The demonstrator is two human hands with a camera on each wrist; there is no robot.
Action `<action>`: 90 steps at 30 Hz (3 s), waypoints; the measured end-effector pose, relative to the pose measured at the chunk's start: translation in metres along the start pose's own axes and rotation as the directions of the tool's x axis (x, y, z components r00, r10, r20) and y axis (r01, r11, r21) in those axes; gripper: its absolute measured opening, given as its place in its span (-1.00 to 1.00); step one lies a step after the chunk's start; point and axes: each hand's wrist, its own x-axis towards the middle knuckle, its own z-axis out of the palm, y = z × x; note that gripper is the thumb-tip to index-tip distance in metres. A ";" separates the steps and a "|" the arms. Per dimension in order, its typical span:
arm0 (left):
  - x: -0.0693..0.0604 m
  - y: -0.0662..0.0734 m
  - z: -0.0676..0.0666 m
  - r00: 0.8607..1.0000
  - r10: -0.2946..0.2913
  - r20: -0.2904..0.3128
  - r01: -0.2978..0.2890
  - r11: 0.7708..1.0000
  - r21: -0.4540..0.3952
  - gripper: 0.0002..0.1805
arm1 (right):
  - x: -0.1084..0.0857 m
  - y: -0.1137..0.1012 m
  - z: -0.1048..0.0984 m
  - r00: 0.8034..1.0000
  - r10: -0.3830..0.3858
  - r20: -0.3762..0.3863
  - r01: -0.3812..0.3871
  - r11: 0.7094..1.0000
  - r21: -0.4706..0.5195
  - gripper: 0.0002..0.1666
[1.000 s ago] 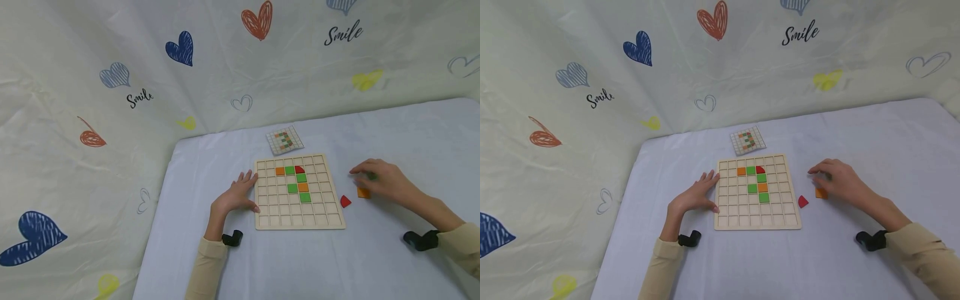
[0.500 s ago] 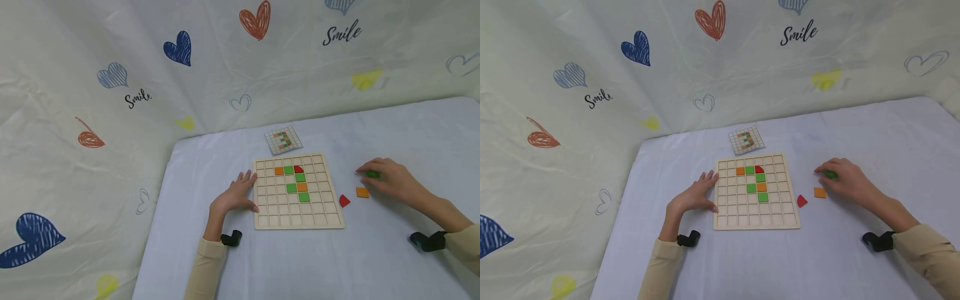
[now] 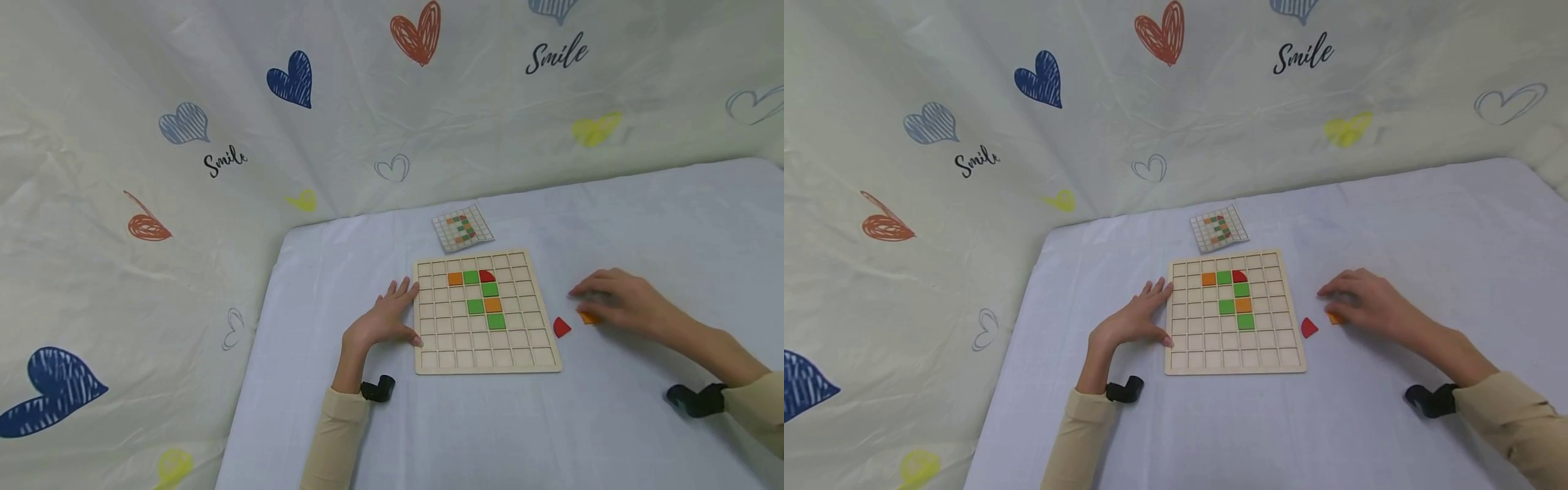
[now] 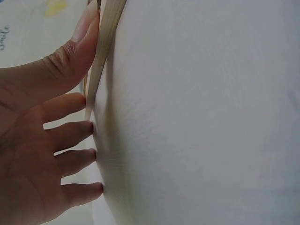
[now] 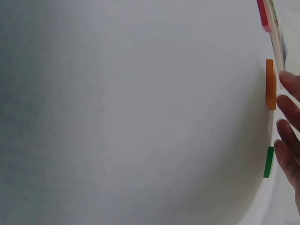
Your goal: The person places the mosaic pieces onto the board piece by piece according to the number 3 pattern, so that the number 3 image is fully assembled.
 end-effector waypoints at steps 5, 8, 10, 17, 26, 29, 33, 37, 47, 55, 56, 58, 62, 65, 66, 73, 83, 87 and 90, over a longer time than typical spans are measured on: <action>0.000 0.001 -0.001 1.000 -0.005 -0.002 0.005 1.000 0.001 0.26 | 0.002 -0.008 0.003 0.997 -0.043 0.070 0.042 0.999 0.026 -0.55; 0.000 0.001 -0.001 1.000 -0.008 -0.002 0.008 1.000 0.003 0.26 | 0.002 -0.013 0.005 0.992 -0.047 0.114 0.045 0.999 0.019 -0.54; 0.000 0.001 0.000 1.000 -0.009 0.000 0.009 1.000 0.005 0.26 | 0.003 -0.016 0.005 0.991 -0.040 0.130 0.038 0.999 0.018 -0.53; 0.001 0.000 0.000 1.000 -0.013 0.003 0.013 1.000 0.011 0.26 | 0.003 -0.013 0.011 0.986 -0.116 0.120 0.111 0.993 0.046 -0.56; 0.002 -0.001 0.000 1.000 -0.020 0.011 0.020 1.000 0.006 0.27 | 0.006 -0.017 0.010 0.984 -0.088 0.152 0.075 0.993 0.087 -0.53; 0.003 -0.002 0.002 1.000 -0.016 0.004 0.016 1.000 0.009 0.27 | 0.008 -0.019 0.010 0.984 -0.083 0.158 0.061 0.988 0.140 -0.50; 0.002 -0.001 0.001 1.000 -0.017 0.001 0.017 1.000 0.005 0.26 | 0.009 -0.020 0.009 0.984 -0.074 0.164 0.040 0.979 0.201 -0.50; 0.001 0.000 0.000 1.000 -0.022 0.009 0.022 1.000 -0.006 0.27 | 0.009 -0.023 0.008 0.982 -0.062 0.176 0.023 0.976 0.216 -0.53; 0.001 0.000 0.000 1.000 -0.023 0.010 0.023 1.000 0.000 0.27 | 0.012 -0.027 0.007 0.988 -0.075 0.135 0.048 0.979 0.198 -0.58; 0.000 0.001 0.000 1.000 -0.024 0.012 0.025 1.000 -0.008 0.26 | 0.014 -0.030 0.004 0.995 -0.054 0.083 0.036 0.978 0.204 -0.54; 0.000 0.001 0.000 1.000 -0.024 0.012 0.024 1.000 -0.008 0.26 | 0.015 -0.031 0.004 0.995 -0.063 0.074 0.047 0.978 0.204 -0.53; -0.001 0.001 0.000 1.000 -0.025 0.013 0.025 1.000 -0.006 0.26 | 0.016 -0.034 0.004 0.994 -0.089 0.062 0.074 0.974 0.212 -0.50; 0.000 0.001 0.000 1.000 -0.023 0.011 0.023 1.000 -0.001 0.27 | 0.019 -0.038 0.004 0.990 -0.130 0.048 0.114 0.963 0.243 -0.50; 0.000 0.002 0.000 1.000 -0.024 0.011 0.024 1.000 -0.001 0.27 | 0.021 -0.042 0.004 0.992 -0.104 0.076 0.081 0.961 0.264 -0.53; 0.001 0.002 0.000 1.000 -0.025 0.012 0.025 1.000 0.000 0.27 | 0.021 -0.042 0.004 0.991 -0.092 0.093 0.064 0.961 0.268 -0.54; 0.002 0.001 0.000 1.000 -0.018 0.011 0.018 1.000 -0.003 0.27 | 0.026 -0.051 0.008 0.988 -0.081 0.134 0.036 0.952 0.304 -0.57; 0.001 -0.001 0.000 1.000 -0.016 0.010 0.016 1.000 -0.009 0.27 | 0.036 -0.064 0.017 0.981 -0.083 0.173 0.016 0.934 0.356 -0.63; 0.002 -0.001 0.001 1.000 -0.020 0.006 0.020 1.000 -0.003 0.26 | 0.038 -0.070 0.020 0.976 -0.084 0.203 -0.005 0.915 0.403 -0.66; 0.001 0.001 0.000 1.000 -0.019 0.003 0.019 1.000 -0.003 0.26 | 0.039 -0.074 0.024 0.968 -0.059 0.242 -0.047 0.910 0.412 -0.69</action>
